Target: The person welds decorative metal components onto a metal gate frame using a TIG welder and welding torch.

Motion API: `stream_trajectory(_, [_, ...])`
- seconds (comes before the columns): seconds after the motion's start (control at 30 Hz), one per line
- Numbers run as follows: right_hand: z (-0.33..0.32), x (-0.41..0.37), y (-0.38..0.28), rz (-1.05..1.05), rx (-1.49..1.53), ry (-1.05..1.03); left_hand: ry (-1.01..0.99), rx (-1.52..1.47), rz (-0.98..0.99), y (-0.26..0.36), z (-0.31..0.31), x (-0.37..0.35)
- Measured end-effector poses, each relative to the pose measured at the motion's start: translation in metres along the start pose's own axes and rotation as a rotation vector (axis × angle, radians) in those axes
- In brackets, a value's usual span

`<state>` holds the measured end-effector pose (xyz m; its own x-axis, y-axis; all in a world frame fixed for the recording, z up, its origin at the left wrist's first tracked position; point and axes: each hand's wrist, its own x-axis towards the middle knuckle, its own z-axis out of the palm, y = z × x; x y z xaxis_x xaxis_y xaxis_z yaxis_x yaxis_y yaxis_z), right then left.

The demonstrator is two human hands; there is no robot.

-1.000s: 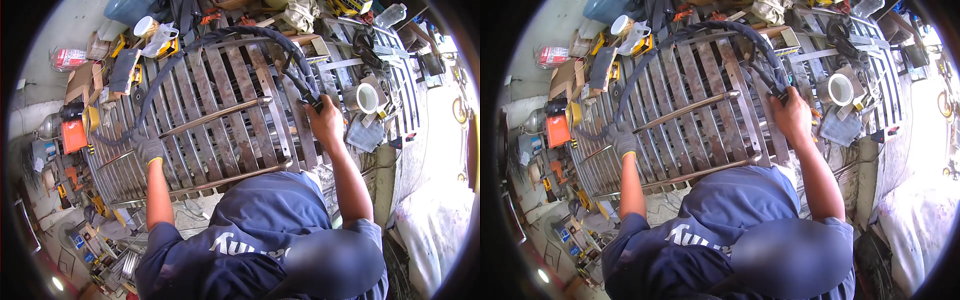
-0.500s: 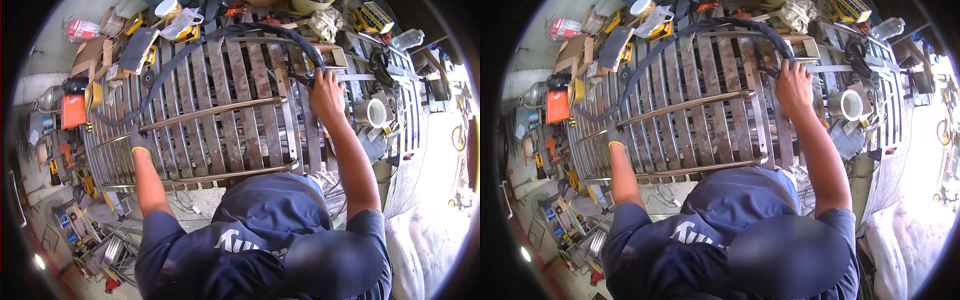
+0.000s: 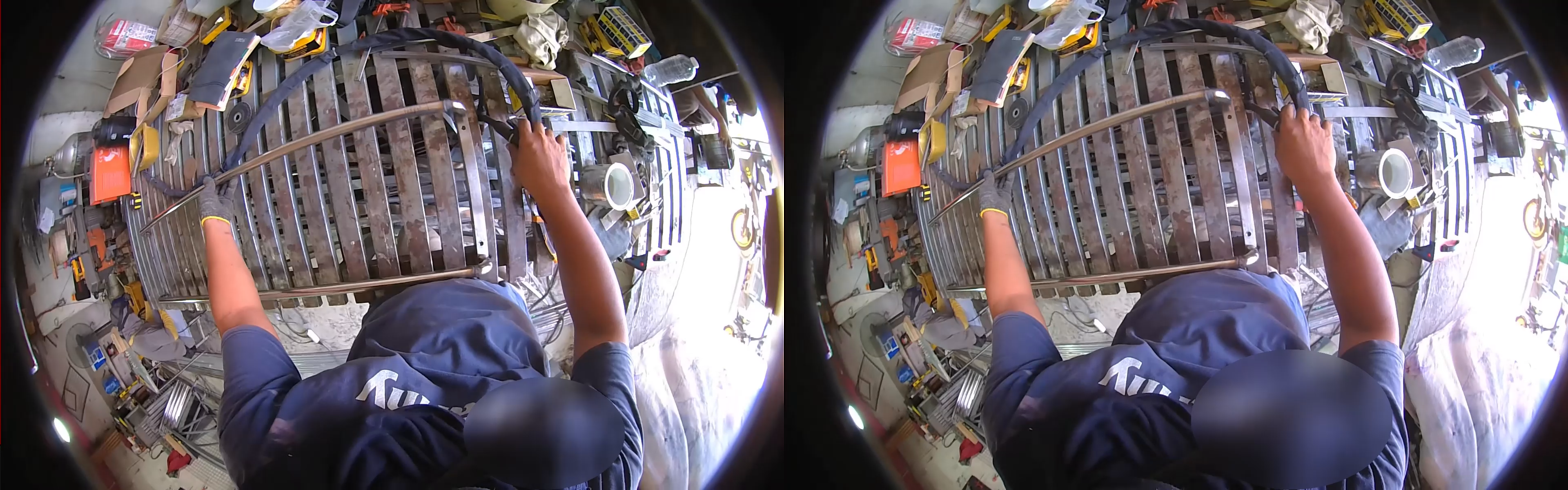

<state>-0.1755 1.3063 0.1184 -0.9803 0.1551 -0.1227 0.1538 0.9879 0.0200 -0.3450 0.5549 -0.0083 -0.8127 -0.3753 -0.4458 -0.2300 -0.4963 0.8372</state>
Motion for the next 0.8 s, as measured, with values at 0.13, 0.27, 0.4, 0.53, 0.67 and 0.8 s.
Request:
stream_trajectory(0.13, [0.002,0.0,-0.001,0.034,0.035,-0.043,0.021,-0.02,0.022,0.0,0.003,0.016])
stream_trajectory(0.27, [0.007,0.003,-0.003,0.073,0.062,-0.094,0.034,0.009,0.009,0.004,0.016,0.016])
stream_trajectory(0.4, [0.022,0.002,0.009,0.078,0.057,-0.096,-0.179,0.567,0.162,0.005,0.031,-0.003])
stream_trajectory(0.53, [0.008,-0.005,0.002,0.088,0.154,-0.078,-0.31,1.25,0.659,0.015,0.055,-0.051])
stream_trajectory(0.67, [0.011,-0.002,-0.002,0.063,0.064,-0.062,-0.005,-0.028,0.041,0.009,0.048,-0.004])
stream_trajectory(0.8, [0.007,-0.002,-0.006,0.071,0.075,-0.078,-0.011,-0.024,0.043,0.018,0.058,-0.008])
